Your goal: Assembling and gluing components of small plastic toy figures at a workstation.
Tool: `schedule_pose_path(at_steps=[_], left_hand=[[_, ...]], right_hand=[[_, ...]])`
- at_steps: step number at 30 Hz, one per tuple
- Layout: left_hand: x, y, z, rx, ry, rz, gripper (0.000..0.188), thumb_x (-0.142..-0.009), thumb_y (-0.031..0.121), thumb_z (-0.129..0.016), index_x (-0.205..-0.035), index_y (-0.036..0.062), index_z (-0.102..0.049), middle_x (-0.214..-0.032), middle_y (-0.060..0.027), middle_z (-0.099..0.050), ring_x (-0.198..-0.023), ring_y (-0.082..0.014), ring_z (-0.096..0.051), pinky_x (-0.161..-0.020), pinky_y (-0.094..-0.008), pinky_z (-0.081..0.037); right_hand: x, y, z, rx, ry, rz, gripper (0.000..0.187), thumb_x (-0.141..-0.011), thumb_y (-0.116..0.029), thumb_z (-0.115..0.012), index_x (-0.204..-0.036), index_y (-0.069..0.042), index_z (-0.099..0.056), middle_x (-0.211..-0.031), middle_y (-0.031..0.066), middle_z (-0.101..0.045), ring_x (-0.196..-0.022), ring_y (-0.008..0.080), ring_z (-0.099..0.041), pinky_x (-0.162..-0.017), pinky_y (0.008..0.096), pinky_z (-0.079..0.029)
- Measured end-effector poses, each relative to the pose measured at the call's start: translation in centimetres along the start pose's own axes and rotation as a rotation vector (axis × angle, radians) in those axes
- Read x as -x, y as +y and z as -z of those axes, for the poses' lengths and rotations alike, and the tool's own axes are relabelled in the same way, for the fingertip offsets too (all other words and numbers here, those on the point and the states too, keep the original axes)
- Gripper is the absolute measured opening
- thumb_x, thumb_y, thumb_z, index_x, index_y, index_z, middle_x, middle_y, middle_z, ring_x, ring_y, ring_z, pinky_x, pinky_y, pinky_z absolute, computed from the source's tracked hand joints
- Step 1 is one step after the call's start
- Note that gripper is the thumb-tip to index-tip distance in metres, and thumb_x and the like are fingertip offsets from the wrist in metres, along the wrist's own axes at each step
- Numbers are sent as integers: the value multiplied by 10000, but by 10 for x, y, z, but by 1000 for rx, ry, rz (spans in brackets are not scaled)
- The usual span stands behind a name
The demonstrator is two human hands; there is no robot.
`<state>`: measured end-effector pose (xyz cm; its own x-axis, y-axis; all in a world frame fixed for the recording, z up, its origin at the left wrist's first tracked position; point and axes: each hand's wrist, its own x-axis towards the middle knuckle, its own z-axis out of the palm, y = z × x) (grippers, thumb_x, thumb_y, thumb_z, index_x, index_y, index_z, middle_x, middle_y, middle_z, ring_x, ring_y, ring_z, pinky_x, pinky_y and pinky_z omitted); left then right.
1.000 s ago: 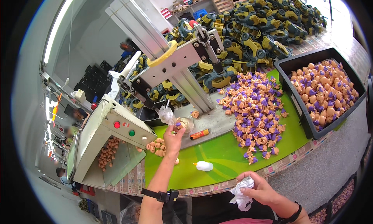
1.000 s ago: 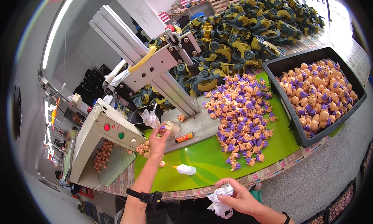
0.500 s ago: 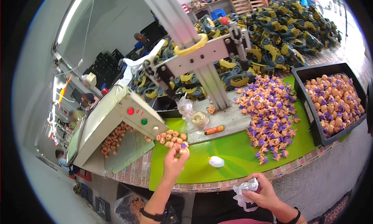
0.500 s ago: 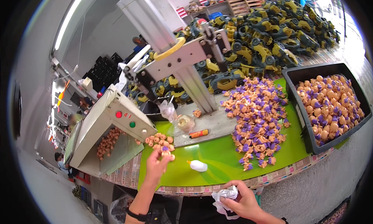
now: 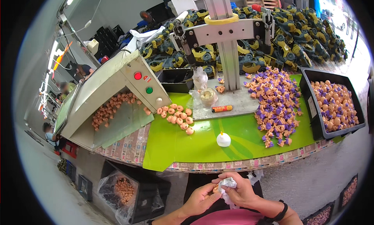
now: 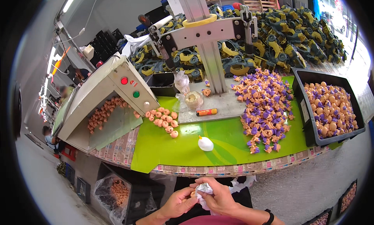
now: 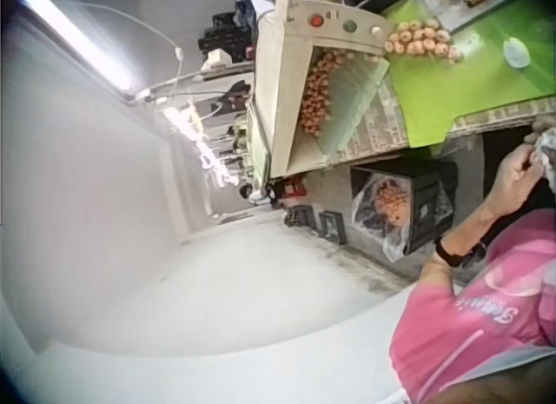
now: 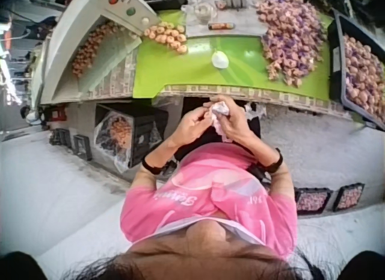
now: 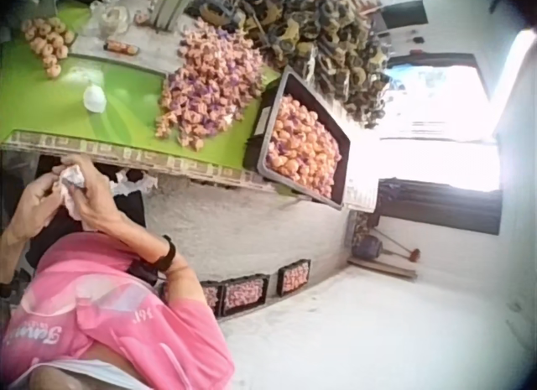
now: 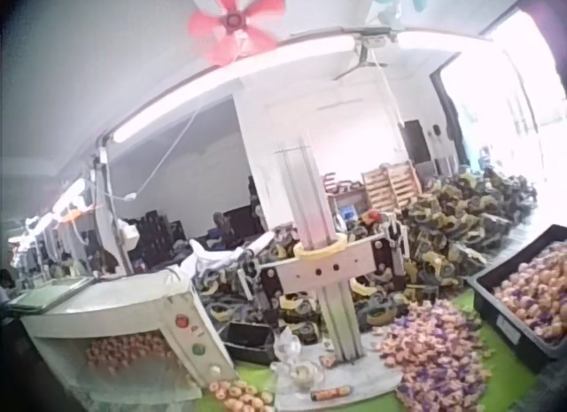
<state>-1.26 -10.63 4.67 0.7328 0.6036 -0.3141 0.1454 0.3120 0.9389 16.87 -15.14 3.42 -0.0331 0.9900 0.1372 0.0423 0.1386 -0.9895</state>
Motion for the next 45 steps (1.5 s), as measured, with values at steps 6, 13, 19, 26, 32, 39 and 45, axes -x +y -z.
schedule_pose_path(at_steps=[6,13,19,26,32,39,45], left_hand=[[8,3,-13,238,-121,84,349,-953,270,-503,-1182,7,-490,-875,5,-524,-549,-14,-397,-472,-157,-324],[7,-6,-12,254,-113,113,322,-942,254,-531,-1161,20,-502,-865,22,-538,-612,-2,-430,-515,-150,-354],[3,-15,-23,-210,-12,-169,304,-926,186,-561,-1161,0,-511,-889,34,-518,-728,-11,-429,-629,-161,-370],[6,-5,-28,0,-20,-40,300,-931,220,-556,-1141,10,-517,-819,54,-498,-610,4,-396,-530,-146,-329],[3,-7,-19,123,-132,157,308,-929,233,-562,-1116,-8,-520,-868,26,-531,-757,-20,-466,-667,-186,-409],[-1,-18,-34,-72,18,-29,271,-915,246,-582,-1038,7,-549,-777,38,-501,-681,-24,-426,-599,-190,-381],[2,-13,-34,55,-54,102,209,-925,215,-564,-1001,20,-554,-757,26,-500,-629,-20,-418,-560,-175,-363]], right_hand=[[-1,18,2,-316,109,-136,265,-930,-22,-445,-1193,-8,-415,-923,160,-641,-792,191,-644,-709,298,-535],[19,-6,8,-120,-50,-10,398,-864,-74,-557,-1241,-9,-448,-1118,121,-623,-1072,212,-575,-912,340,-455],[15,-5,4,170,32,50,333,-798,18,-598,-1124,-20,-543,-1010,109,-668,-900,170,-651,-777,285,-511],[17,11,25,-487,218,-221,294,-919,-98,-546,-1185,-3,-465,-944,114,-666,-824,144,-645,-708,251,-517],[31,4,25,47,-13,75,308,-824,-63,-638,-1127,-30,-592,-1022,107,-633,-935,206,-613,-846,310,-464],[26,7,9,170,132,59,170,-794,-60,-674,-955,-22,-631,-883,90,-653,-761,199,-638,-672,295,-502],[28,12,21,46,21,12,155,-788,-58,-695,-933,-26,-650,-865,89,-666,-764,156,-640,-664,278,-501]])
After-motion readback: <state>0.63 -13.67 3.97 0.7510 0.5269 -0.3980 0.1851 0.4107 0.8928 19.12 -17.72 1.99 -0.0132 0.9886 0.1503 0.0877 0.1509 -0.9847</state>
